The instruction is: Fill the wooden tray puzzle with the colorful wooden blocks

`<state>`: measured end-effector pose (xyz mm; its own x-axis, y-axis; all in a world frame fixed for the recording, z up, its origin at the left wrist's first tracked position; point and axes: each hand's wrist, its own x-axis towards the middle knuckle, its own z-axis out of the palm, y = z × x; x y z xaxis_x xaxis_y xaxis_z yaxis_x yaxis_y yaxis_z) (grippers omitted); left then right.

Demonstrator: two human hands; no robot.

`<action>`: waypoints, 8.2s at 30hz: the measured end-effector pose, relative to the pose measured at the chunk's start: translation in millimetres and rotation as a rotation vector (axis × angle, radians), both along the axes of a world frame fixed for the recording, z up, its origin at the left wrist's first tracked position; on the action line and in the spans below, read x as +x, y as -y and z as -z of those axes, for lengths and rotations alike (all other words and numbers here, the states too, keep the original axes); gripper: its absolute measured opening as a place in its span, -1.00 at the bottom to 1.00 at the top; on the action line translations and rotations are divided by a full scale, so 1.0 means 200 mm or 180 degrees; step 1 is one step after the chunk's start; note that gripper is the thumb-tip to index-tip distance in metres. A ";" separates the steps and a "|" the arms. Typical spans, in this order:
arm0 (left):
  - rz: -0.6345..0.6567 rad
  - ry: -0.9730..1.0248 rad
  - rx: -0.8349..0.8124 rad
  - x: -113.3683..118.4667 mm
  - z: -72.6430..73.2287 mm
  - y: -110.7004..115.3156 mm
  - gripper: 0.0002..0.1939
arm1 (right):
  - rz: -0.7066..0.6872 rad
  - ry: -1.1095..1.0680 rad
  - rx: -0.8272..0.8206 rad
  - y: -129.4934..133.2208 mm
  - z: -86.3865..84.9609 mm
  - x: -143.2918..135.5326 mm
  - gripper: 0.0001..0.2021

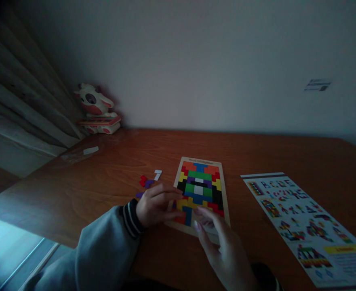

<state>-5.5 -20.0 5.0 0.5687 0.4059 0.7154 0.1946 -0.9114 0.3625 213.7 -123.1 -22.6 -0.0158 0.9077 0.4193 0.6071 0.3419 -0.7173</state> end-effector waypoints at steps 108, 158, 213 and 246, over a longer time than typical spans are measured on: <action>0.1027 -0.0993 0.0219 0.12 0.04 0.04 -0.82 | 0.0423 0.1033 -0.0126 -0.01 0.03 0.16 -0.82; -0.0598 -0.1004 -0.0391 -0.46 0.07 -0.23 -0.71 | 0.0723 -0.0026 -0.0150 0.00 -0.01 0.18 -0.73; -0.0600 -0.1056 -0.0070 -0.50 0.05 -0.13 -0.67 | 0.0801 -0.0236 0.0034 0.01 -0.02 0.18 -0.80; -0.0055 -0.0694 0.0085 0.10 0.03 -0.08 -0.77 | 0.0551 -0.0106 -0.0596 0.04 0.01 0.25 -0.78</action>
